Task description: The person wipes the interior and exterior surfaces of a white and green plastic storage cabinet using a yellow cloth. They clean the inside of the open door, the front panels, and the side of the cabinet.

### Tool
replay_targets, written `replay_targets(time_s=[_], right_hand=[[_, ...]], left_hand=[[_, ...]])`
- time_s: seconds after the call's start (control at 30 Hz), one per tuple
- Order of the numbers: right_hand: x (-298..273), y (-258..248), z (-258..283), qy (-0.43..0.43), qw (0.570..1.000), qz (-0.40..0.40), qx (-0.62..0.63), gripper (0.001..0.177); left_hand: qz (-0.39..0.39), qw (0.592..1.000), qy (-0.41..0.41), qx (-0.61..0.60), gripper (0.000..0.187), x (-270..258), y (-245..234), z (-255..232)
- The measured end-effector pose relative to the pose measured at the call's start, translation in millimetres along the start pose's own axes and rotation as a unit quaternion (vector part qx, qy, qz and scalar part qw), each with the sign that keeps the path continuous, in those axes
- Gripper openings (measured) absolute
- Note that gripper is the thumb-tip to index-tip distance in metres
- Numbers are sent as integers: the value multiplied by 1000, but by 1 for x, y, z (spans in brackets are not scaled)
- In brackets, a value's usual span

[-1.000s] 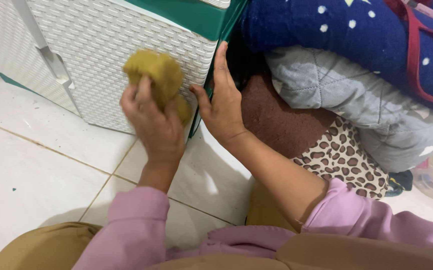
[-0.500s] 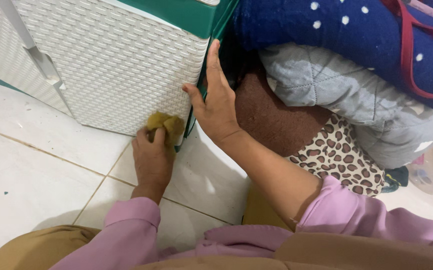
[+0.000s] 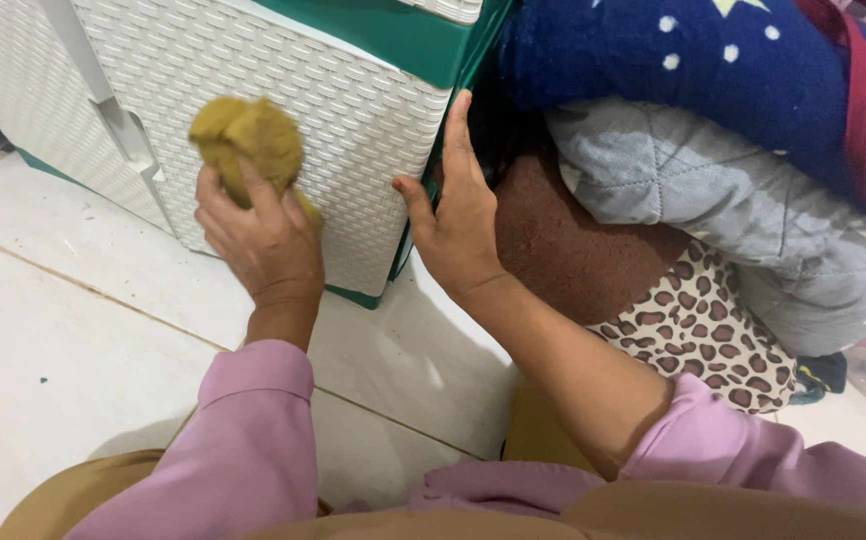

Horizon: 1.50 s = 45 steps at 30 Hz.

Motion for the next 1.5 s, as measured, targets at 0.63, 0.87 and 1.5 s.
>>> replay_targets(time_s=[0.63,0.87,1.5], right_hand=[[-1,5,-2,-4,999,13,-29,86],[-1,5,-3,14,1000,9,-5,86],[-6,6,-1,-28,999,-1,-37,88]], left_hand=[[-30,913,-332,-236,50,46,47,113],[27,971,-227,-69,36,63,9,76],[186,969,-140,83,48,53,-1,112]])
Point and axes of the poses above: each hand's wrist, its own x-axis towards the middle knuckle, its own y-axis out of the palm, z = x × y, the point moved 8 cm from there along x, towards the middle knuckle, and after that the axes turned 1 degree about x, right-handed, at the moved point
